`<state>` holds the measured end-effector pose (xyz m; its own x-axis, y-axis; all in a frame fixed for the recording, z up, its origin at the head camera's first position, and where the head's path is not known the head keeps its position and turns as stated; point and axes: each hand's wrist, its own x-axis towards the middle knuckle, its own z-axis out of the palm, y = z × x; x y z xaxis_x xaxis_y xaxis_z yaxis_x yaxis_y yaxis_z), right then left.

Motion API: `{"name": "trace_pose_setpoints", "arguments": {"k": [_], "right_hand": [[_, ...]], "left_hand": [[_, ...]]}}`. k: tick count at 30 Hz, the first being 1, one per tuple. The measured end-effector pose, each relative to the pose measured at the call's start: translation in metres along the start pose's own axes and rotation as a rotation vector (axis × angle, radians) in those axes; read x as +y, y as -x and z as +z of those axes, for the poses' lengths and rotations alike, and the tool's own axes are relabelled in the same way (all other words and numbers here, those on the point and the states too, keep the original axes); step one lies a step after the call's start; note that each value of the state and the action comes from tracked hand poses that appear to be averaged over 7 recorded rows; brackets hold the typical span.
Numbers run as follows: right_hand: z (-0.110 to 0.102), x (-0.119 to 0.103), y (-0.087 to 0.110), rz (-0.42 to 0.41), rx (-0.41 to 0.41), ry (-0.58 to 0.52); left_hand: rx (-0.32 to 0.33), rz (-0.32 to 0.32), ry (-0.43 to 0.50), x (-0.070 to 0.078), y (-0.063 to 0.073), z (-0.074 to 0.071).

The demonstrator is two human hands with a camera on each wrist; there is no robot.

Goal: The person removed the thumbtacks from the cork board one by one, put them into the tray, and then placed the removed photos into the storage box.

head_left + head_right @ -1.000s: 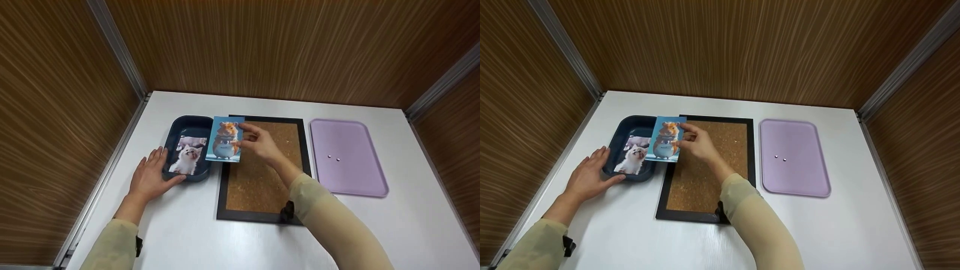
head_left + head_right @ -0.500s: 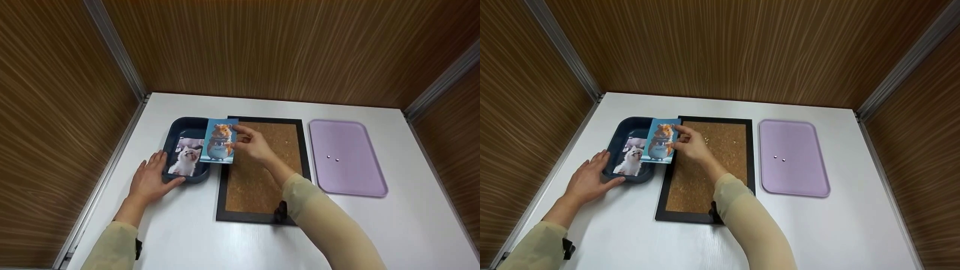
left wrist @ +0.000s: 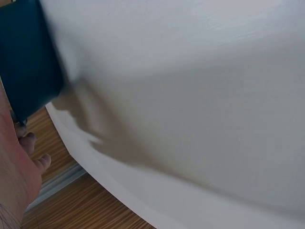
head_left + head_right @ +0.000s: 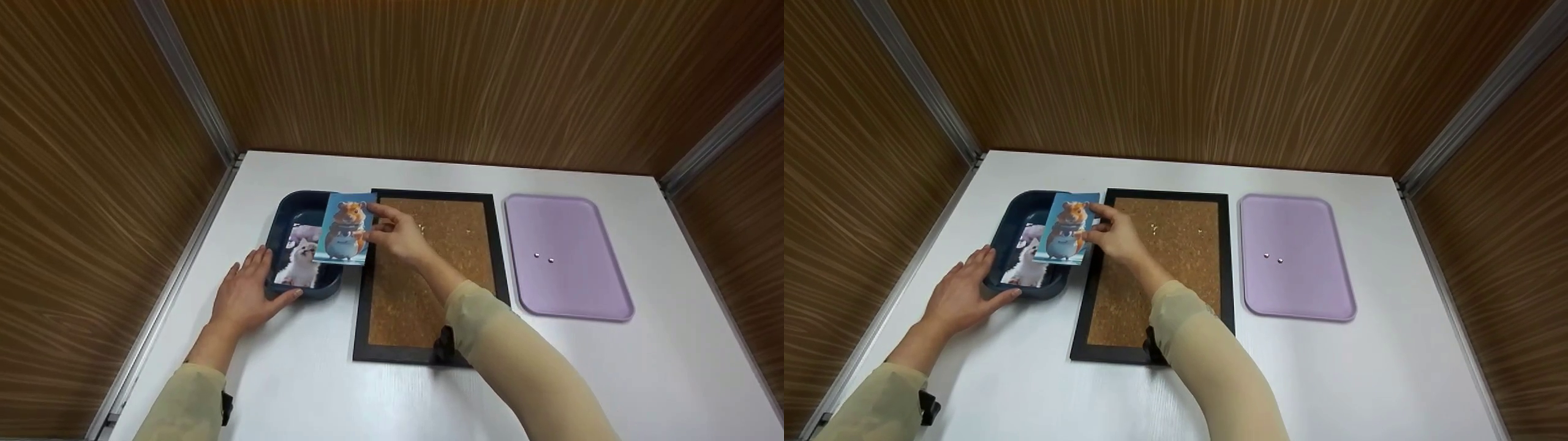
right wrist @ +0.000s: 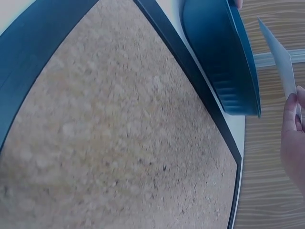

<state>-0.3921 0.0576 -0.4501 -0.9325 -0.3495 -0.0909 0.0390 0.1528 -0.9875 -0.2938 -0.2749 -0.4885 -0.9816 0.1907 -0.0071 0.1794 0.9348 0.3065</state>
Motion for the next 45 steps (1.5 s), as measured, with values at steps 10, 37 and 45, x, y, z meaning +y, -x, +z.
{"name": "trace_pose_setpoints", "arguments": {"k": [10, 37, 45], "right_hand": [[0.020, 0.000, -0.010, -0.019, -0.012, 0.030], [0.071, -0.003, -0.030, 0.056, -0.025, 0.099], [0.083, -0.002, -0.034, 0.062, -0.013, 0.162]], "left_hand": [[-0.003, 0.003, 0.011, -0.001, 0.001, 0.001], [0.000, -0.005, 0.010, -0.001, 0.005, -0.001], [0.003, -0.009, 0.020, -0.001, 0.005, 0.000]]}}
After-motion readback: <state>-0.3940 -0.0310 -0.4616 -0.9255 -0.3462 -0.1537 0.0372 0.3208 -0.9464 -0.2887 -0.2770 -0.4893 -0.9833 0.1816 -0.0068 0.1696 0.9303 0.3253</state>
